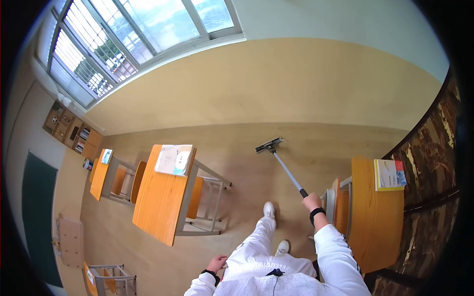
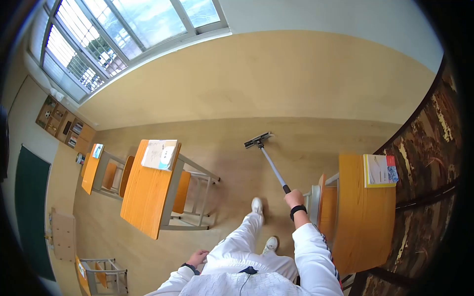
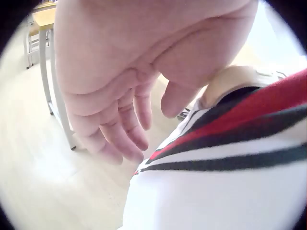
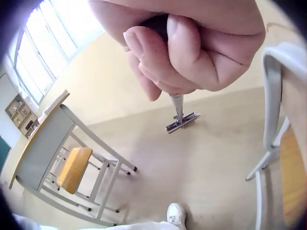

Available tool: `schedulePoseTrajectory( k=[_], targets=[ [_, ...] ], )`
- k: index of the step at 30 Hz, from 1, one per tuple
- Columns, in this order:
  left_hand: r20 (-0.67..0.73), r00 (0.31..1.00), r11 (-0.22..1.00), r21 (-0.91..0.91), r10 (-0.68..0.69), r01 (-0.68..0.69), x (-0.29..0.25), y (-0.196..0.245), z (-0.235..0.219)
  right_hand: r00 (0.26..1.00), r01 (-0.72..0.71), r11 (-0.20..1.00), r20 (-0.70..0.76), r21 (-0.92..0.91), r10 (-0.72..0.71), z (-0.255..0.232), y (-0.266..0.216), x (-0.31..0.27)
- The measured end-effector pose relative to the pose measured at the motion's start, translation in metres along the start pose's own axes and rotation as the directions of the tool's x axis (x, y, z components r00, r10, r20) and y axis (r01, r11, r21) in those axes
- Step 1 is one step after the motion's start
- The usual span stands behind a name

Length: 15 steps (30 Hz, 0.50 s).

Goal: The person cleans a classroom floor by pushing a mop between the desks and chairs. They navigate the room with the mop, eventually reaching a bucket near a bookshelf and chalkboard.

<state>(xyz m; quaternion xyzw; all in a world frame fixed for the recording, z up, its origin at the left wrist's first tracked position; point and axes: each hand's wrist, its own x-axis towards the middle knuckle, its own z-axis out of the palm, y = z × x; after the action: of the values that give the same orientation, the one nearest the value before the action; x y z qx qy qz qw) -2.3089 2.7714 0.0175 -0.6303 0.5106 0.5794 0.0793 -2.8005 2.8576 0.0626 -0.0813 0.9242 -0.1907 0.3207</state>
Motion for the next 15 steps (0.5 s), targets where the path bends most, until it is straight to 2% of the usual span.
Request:
schedulePoseTrajectory(
  k=[1,2,3,5,6,7,9,10,11,12,13,15],
  targets=[
    [0.011,0.999,0.998,-0.044,-0.052,0.053,0.010,0.015,0.002,0.999,0.038,0.998,0.028,-0.053,-0.036,-0.015,-0.009,0.010],
    [0.014,0.995,0.995,0.020,-0.098,0.098,0.023,0.030,0.004,0.998,0.063,0.996,0.029,-0.061,-0.061,-0.023,-0.006,0.032],
    [0.026,0.996,0.996,0.019,-0.091,0.091,0.038,0.045,0.003,0.994,0.073,0.994,0.087,-0.079,-0.066,-0.031,-0.003,0.057],
    [0.103,0.981,0.986,-0.008,-0.166,0.168,0.075,0.070,0.008,0.981,0.124,0.980,0.164,-0.153,-0.099,-0.073,-0.014,0.085],
    [0.085,0.980,0.984,0.029,-0.177,0.176,0.096,0.086,0.012,0.977,0.157,0.973,0.167,-0.167,-0.129,-0.090,-0.012,0.108],
    [0.099,0.980,0.985,0.013,-0.175,0.174,0.131,0.099,0.012,0.972,0.192,0.964,0.172,-0.184,-0.161,-0.108,-0.014,0.130],
    [0.260,0.964,0.994,-0.081,-0.050,0.074,0.192,0.118,0.013,0.960,0.145,0.984,0.256,-0.102,-0.115,-0.154,-0.038,0.148],
    [0.159,0.987,0.988,0.148,0.031,-0.055,0.205,0.150,0.015,0.954,0.110,0.989,0.290,-0.094,-0.079,-0.167,-0.049,0.157],
    [0.077,0.988,0.915,0.374,0.131,-0.151,0.205,0.203,0.022,0.944,0.076,0.993,0.326,-0.092,-0.042,-0.180,-0.060,0.167],
    [0.060,0.984,0.976,0.136,0.166,-0.172,0.199,0.247,0.030,0.940,0.082,0.984,0.339,-0.158,-0.024,-0.189,-0.071,0.177],
    [0.026,0.979,0.974,-0.108,0.203,-0.199,0.199,0.288,0.035,0.932,0.045,0.993,0.364,-0.109,-0.002,-0.195,-0.077,0.187],
    [0.086,0.960,0.953,-0.175,0.265,-0.247,0.219,0.352,0.041,0.920,0.015,0.992,0.391,-0.129,0.037,-0.213,-0.102,0.196]
  ],
)
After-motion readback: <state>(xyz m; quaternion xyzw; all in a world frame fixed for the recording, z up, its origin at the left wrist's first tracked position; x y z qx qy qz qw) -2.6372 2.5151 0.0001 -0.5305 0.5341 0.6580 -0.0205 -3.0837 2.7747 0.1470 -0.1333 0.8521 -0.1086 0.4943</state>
